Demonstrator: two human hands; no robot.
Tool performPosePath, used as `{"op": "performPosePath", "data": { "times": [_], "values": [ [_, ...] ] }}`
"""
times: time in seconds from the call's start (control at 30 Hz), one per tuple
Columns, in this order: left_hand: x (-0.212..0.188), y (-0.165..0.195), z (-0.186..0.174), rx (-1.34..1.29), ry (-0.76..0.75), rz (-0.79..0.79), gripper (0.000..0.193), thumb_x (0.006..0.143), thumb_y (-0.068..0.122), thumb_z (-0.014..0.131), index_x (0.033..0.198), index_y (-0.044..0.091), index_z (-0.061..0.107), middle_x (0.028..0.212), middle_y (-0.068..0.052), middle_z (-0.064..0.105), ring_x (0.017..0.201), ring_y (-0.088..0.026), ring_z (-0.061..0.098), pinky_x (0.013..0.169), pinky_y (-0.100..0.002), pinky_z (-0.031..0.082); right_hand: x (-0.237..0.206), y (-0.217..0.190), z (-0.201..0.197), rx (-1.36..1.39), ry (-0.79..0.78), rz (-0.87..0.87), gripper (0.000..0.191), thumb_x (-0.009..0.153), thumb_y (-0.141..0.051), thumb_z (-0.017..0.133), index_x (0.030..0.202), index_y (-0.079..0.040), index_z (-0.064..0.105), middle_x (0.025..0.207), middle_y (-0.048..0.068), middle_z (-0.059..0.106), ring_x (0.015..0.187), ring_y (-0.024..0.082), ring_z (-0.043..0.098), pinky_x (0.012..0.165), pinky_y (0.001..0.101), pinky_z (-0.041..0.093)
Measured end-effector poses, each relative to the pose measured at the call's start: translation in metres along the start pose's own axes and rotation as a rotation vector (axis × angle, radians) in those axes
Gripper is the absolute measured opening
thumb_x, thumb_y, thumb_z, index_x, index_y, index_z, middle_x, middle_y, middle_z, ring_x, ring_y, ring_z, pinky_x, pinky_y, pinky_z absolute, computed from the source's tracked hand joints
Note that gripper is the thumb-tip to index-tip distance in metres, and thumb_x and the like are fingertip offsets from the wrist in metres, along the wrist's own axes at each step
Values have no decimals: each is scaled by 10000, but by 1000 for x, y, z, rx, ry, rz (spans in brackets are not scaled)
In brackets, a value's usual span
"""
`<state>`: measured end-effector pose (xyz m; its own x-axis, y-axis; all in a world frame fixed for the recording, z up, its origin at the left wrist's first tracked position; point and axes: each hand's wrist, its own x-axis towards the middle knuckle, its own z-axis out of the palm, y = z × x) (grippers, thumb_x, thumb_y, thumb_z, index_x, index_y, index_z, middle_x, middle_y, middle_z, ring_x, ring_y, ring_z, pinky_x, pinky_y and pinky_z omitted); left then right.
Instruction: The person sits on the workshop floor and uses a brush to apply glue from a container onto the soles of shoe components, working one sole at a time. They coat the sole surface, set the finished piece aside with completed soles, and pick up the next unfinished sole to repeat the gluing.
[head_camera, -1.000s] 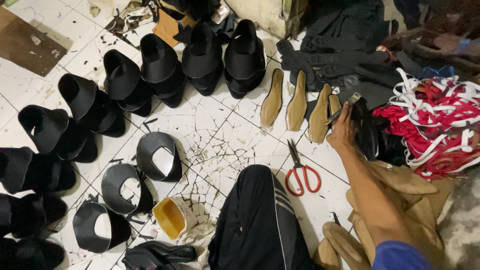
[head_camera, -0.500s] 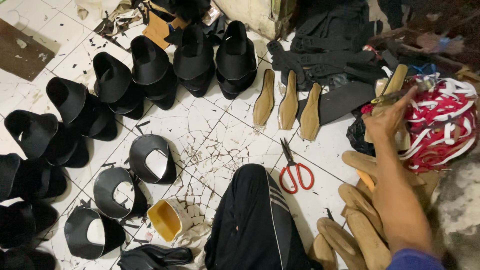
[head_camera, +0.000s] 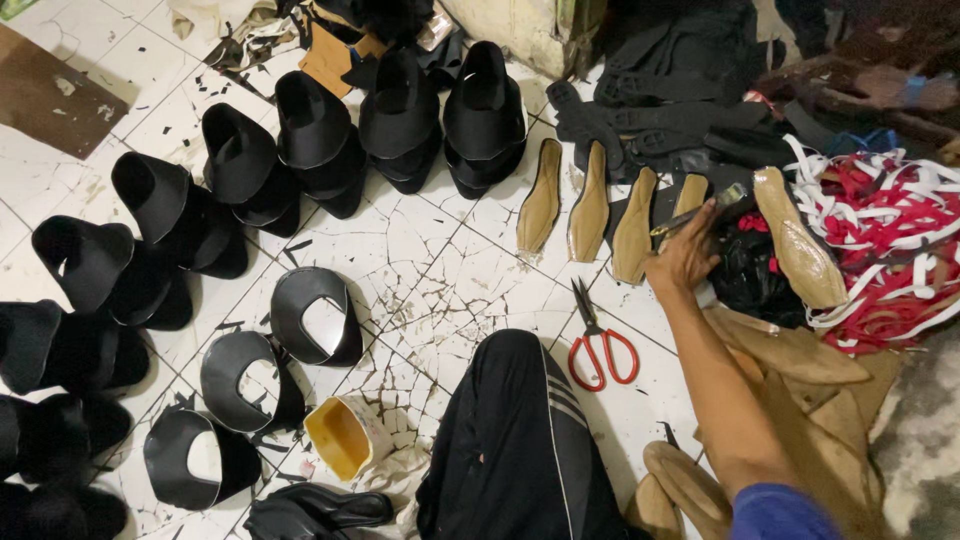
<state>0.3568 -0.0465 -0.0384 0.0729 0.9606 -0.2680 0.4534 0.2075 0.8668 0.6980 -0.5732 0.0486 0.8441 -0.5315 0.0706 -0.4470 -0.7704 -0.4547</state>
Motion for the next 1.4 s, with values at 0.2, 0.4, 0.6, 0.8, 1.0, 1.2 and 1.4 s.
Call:
{"op": "performPosePath", "data": {
  "times": [0.2,0.4,0.6,0.8,1.0,1.2,1.4],
  "values": [
    [-3,1,2,-27,-19,-3,603,1030,328,542,1509,-20,424,1208,-215,525,835,-235,538,669,-328,463,-15,11,13,-64,95,-37,1320,745,-204,927,1621,-31,-44,1680,238,160,1498,428,330,1065,652,316],
    [4,18,-6,-167,-67,14,616,1049,355,537,1517,-25,411,1210,-219,516,828,-234,529,662,-328,456,-55,14,3,179,209,-255,1141,796,-85,872,1645,-1,115,1545,277,448,1355,394,511,1097,523,397],
    [19,21,-39,-909,-530,59,630,1068,382,531,1524,-30,399,1211,-223,507,822,-233,520,654,-327,449,-137,-49,9,802,137,-489,444,957,-4,760,1374,-9,606,1201,193,753,1092,265,734,914,329,566],
    [-33,56,-105,-1481,-1187,-426,744,1067,404,521,1548,-112,285,1429,-296,460,894,-266,515,686,-326,483,-233,-142,34,1251,-605,-328,217,983,-51,695,1188,22,705,948,97,724,811,135,670,705,281,556],
    [-80,120,-144,-1701,-1100,-493,644,1004,303,573,1552,41,358,1608,-221,364,1505,-430,310,1118,-462,464,-327,-204,64,1123,-1041,-382,200,966,-103,699,1095,46,734,896,84,733,764,142,678,664,289,567],
    [-71,125,-174,-1724,-1145,-417,707,1032,269,614,1581,-27,282,1574,-295,396,1481,-415,365,1124,-430,459,-385,-231,70,952,-1152,-494,221,969,-118,708,1116,44,739,924,94,751,770,137,675,682,289,560],
    [-52,99,-164,-1005,-588,-31,805,895,-86,609,1587,48,220,1335,-183,603,1099,-212,676,934,-292,573,-413,-233,64,945,-1101,-584,244,962,-112,711,1160,29,727,955,66,741,775,114,660,703,277,554]
  ]
}}
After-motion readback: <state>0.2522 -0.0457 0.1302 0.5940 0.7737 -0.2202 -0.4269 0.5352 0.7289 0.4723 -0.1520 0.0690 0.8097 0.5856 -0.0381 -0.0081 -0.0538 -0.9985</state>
